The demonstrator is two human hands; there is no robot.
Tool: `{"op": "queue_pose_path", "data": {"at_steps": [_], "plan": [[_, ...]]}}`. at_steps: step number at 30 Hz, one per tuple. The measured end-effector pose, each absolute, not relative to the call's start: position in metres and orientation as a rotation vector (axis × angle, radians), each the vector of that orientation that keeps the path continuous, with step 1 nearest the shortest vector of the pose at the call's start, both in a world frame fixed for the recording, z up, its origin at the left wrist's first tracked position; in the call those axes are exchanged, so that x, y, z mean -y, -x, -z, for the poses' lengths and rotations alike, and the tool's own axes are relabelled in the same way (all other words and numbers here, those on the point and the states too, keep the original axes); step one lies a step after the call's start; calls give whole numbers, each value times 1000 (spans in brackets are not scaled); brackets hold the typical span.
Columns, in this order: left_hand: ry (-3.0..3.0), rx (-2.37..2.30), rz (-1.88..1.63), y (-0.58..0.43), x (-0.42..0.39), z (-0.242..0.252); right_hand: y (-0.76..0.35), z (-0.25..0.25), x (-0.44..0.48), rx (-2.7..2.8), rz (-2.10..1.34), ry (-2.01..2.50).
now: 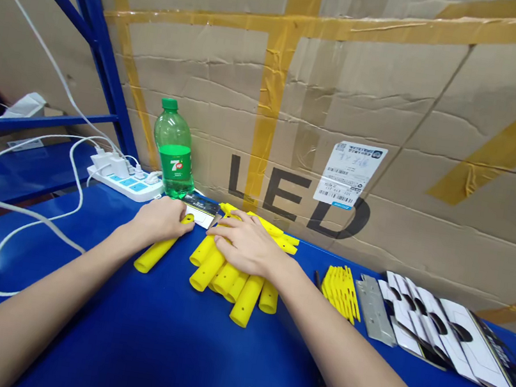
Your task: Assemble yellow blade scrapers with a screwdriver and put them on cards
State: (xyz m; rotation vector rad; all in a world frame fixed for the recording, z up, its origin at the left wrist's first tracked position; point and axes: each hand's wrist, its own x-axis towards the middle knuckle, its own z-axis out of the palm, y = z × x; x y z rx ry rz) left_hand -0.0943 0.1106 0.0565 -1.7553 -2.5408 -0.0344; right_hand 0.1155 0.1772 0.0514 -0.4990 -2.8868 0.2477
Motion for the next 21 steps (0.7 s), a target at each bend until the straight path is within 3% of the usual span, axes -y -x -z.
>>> {"op": "queue_pose_path", "data": {"at_steps": [11,21], "plan": [[2052,2279,61,90,-103,-61,-126,-49,-179,2855,-256,510],[1943,2337,54,96,-111,-42,-125,-47,-180,2840,-295,498]]}}
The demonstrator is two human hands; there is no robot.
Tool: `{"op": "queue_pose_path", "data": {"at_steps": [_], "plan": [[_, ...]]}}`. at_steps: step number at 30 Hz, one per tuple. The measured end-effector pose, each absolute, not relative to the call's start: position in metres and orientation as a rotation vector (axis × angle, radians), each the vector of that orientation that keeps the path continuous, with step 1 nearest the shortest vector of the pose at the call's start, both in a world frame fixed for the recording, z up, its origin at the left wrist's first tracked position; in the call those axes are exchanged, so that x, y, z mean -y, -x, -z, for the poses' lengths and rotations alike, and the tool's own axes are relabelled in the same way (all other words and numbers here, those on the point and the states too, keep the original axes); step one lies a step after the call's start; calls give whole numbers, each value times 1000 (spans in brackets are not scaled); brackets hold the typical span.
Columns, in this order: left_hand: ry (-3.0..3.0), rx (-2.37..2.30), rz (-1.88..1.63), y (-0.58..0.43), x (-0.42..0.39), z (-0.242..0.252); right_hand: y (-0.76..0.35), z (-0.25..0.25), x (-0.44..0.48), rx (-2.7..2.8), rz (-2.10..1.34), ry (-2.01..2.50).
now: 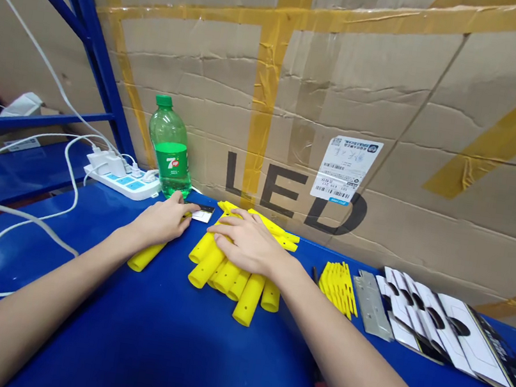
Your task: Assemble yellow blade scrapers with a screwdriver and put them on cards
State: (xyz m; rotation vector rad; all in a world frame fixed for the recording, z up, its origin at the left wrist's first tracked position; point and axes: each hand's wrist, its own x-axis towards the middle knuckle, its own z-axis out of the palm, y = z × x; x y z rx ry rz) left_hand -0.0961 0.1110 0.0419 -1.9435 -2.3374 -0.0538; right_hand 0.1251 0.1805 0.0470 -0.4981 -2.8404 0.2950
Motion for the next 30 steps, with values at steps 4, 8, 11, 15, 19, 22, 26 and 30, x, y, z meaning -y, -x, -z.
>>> {"op": "queue_pose_path", "data": {"at_steps": [4,8,11,15,19,22,26,30], "plan": [[1975,2312,77,99,-117,-42,-124,-49,-179,2802,-269,436],[1975,2290,107,100,-119,-45,-127,-53,-177,2743,-244,376],[1981,2282,114,101,-117,-48,-132,-56,-177,2684,-246,380],[1982,2285,135,104,-114,-48,-142,-61,-179,2673,-226,395],[2012,2219,240,100,-113,-51,-157,-67,-177,2599,-213,459],[2126,2129,400,83,-112,-55,-173,-74,-174,2445,-211,670],[2321,2089,575,50,-106,-54,-204,-80,-172,2309,-316,1052],[2354,2134,642,32,-101,-46,-239,-74,-165,2373,-427,1236]]}}
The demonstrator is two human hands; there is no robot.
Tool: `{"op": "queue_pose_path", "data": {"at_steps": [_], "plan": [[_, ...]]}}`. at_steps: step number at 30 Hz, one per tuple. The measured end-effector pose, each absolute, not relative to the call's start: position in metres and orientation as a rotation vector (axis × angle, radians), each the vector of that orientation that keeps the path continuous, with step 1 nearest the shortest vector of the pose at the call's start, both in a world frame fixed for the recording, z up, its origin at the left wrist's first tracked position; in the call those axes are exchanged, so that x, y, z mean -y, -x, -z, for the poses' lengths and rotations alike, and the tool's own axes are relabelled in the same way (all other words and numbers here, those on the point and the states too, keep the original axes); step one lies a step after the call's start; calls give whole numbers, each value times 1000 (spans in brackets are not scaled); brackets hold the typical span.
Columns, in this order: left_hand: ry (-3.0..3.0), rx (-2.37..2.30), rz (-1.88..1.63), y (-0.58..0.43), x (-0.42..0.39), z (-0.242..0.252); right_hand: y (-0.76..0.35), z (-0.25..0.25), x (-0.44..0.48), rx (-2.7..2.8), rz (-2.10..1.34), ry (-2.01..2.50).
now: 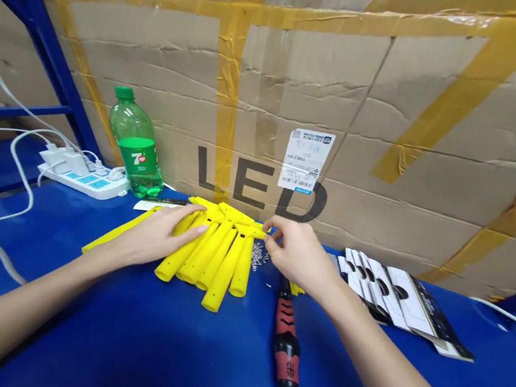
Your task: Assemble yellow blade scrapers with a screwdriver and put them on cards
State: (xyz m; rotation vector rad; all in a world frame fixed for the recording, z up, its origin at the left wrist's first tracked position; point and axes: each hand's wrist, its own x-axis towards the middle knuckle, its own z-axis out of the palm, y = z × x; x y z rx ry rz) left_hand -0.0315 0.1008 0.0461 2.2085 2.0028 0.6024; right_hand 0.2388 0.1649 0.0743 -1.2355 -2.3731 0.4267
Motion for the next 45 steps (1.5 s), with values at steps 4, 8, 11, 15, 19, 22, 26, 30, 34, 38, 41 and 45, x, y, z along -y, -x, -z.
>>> {"op": "queue_pose_path", "data": {"at_steps": [4,8,11,15,19,22,26,30,34,38,41,45], "plan": [[-2170,-1985,-579,29,-104,-46,-257,-59,-144,2493,-465,1206],[-2132,-1997,-512,20,-110,-54,-258,-47,-119,2602,-370,1027],[-2134,-2008,-450,7,-114,-56,-257,-44,-108,2596,-358,1012],[-2181,-1999,-384,-10,-120,-55,-264,-44,-104,2597,-378,997],[-2209,-2003,-339,-21,-121,-55,-276,-44,-102,2597,-380,962],[-2222,-2001,-302,-30,-121,-56,-283,-45,-101,2585,-364,983],[-2213,-2014,-231,-45,-120,-57,-289,-47,-100,2564,-337,1027],[-2209,-2050,-166,-56,-118,-64,-289,-50,-100,2530,-329,1039],[-2206,-2093,-72,-56,-119,-75,-284,-51,-99,2539,-388,1017],[-2176,-2176,7,-46,-126,-83,-278,-48,-103,2543,-432,1005],[-2204,-2220,19,-42,-128,-87,-276,-46,-108,2566,-445,944],[-2323,-2291,-88,-51,-123,-97,-279,-49,-109,2531,-373,969]]}}
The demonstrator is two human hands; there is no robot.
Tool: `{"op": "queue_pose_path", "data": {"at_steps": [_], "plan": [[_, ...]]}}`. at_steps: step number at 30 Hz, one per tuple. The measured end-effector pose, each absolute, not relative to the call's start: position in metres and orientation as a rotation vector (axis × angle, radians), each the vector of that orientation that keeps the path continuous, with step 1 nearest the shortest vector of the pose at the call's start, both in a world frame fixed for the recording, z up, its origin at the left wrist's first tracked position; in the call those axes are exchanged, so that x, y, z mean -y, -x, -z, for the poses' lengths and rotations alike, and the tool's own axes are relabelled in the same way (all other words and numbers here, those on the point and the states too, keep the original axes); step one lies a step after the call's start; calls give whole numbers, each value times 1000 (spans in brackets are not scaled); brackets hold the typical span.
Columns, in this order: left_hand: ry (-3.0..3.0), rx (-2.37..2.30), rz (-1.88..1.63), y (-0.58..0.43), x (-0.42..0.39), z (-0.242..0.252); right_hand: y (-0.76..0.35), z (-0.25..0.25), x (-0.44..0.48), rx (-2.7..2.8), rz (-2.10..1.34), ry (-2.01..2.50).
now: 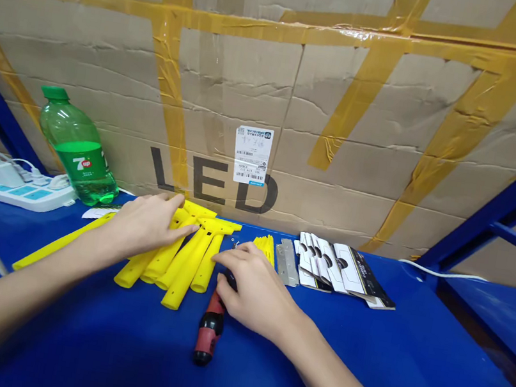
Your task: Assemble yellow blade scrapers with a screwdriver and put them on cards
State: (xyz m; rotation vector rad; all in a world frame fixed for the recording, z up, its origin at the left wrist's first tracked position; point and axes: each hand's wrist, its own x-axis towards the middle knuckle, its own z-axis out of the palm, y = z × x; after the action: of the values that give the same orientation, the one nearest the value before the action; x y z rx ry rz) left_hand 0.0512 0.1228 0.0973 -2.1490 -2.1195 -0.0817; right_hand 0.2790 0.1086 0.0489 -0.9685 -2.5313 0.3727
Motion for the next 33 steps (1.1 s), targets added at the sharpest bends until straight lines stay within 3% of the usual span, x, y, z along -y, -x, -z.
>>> {"op": "queue_pose_path", "data": {"at_steps": [7,17,33], "plan": [[2578,1745,27,-97,-123,-94,-293,-55,-83,2703,-397,1100],[2521,1819,29,-105,-137,-73,-294,-52,-71,2745,-505,902],[2481,1863,187,-104,-141,-64,-299,-43,-60,2422,-881,1093]]}}
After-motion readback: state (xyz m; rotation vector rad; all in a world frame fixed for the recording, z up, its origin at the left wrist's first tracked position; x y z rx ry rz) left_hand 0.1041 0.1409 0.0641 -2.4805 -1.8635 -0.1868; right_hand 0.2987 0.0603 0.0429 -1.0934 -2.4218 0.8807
